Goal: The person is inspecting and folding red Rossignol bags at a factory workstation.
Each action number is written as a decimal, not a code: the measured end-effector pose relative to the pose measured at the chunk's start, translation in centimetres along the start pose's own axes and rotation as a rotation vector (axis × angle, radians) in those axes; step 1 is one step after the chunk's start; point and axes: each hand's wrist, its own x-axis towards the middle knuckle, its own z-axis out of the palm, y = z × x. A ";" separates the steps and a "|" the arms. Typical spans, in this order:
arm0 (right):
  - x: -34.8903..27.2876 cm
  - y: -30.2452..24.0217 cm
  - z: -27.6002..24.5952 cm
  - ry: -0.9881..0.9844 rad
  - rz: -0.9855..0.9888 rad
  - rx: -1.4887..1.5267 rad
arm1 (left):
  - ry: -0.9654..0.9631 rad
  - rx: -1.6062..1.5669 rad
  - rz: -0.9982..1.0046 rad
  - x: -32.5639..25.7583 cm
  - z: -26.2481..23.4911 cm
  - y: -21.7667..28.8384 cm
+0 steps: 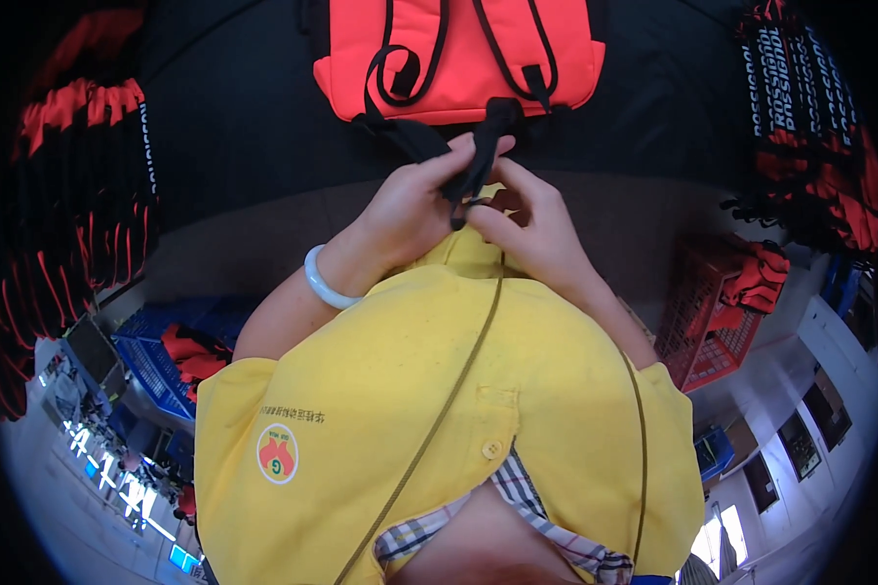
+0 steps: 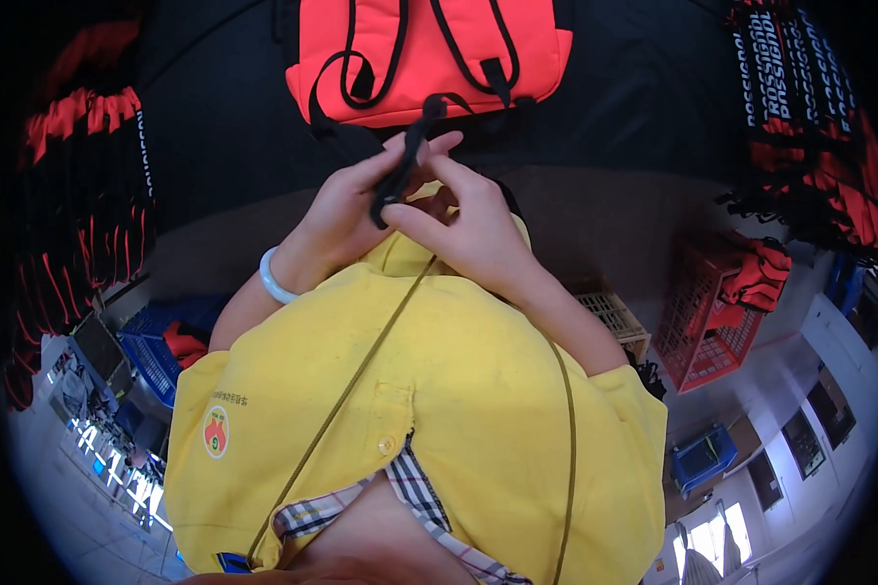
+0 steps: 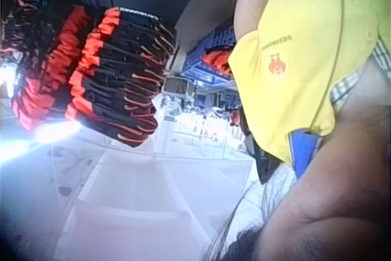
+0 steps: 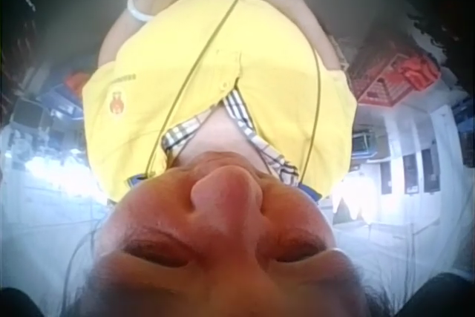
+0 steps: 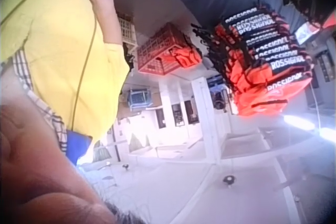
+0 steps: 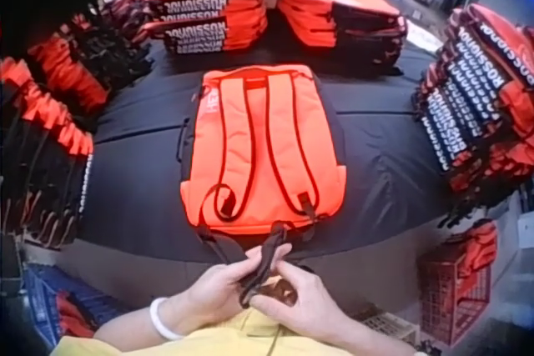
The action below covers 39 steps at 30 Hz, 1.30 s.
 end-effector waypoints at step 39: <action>5.8 15.7 -13.3 0.365 0.272 0.354 | 0.603 0.540 0.148 2.4 -15.3 6.0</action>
